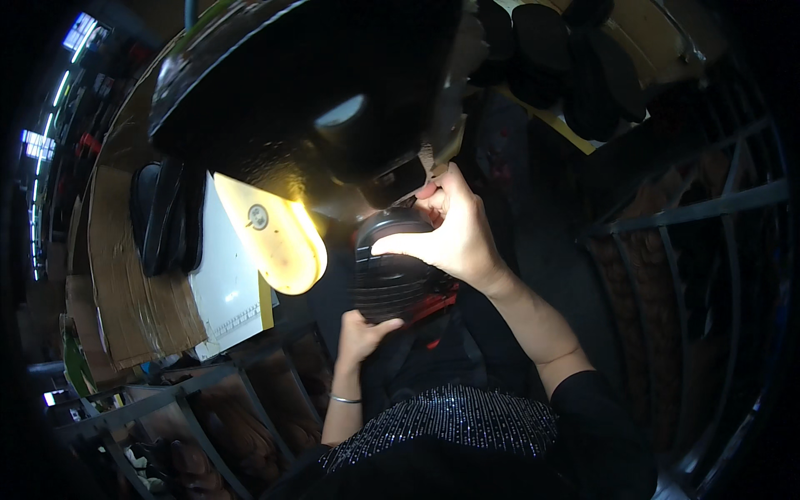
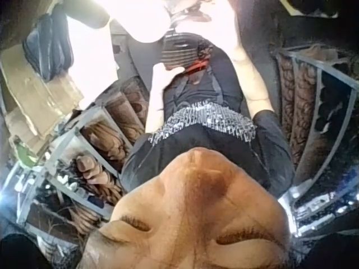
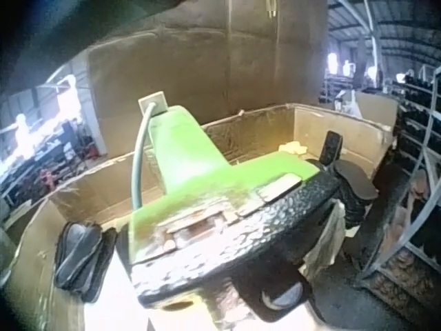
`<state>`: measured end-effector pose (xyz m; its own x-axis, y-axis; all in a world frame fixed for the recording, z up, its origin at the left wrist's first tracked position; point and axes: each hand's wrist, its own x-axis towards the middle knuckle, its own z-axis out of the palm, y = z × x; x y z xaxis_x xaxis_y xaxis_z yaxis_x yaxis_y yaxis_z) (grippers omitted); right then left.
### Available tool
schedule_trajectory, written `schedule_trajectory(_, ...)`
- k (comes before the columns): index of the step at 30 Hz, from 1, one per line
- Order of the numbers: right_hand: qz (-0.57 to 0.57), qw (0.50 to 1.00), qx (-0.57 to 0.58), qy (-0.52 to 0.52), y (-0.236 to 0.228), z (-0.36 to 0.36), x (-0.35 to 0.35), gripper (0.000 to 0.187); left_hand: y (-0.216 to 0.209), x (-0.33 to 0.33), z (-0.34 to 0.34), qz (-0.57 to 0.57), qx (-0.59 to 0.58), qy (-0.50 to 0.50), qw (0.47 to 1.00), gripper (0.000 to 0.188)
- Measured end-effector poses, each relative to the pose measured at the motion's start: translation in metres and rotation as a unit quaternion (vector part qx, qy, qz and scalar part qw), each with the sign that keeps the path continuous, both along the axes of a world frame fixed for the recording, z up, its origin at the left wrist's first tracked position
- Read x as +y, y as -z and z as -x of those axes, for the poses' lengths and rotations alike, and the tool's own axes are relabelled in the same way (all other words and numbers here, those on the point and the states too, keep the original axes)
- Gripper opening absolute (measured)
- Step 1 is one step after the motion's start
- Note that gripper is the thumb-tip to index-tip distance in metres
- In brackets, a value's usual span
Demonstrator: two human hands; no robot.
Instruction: Operating a specialized machine to attach or trim shoe soles and components.
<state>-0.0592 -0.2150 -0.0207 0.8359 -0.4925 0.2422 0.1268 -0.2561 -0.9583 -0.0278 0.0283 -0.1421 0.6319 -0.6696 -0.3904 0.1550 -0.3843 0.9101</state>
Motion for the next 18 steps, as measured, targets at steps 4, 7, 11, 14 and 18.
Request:
schedule_trajectory(4, 0.005, 1.0, -0.012, 0.011, -0.018, -0.001, 0.021, 0.048, 0.001, -0.023, 0.034, 0.082, 0.063, -0.059, 0.993, 0.023)
schedule_trajectory(7, -0.043, 0.999, -0.011, 0.007, -0.031, 0.012, 0.04, 0.041, -0.004, -0.012, 0.026, 0.075, 0.043, -0.077, 0.993, 0.023)
schedule_trajectory(11, 0.169, 0.97, -0.108, -0.138, -0.067, 0.03, 0.057, 0.026, -0.035, 0.039, -0.038, 0.139, -0.172, -0.146, 0.964, 0.019)
schedule_trajectory(14, 0.199, 0.928, -0.228, -0.215, -0.071, 0.01, 0.076, 0.022, -0.084, 0.083, -0.104, 0.015, -0.374, -0.246, 0.894, 0.048)
schedule_trajectory(18, 0.399, 0.852, -0.303, -0.15, -0.046, -0.077, 0.105, 0.026, -0.139, 0.142, -0.194, -0.197, -0.643, -0.277, 0.686, 0.065)
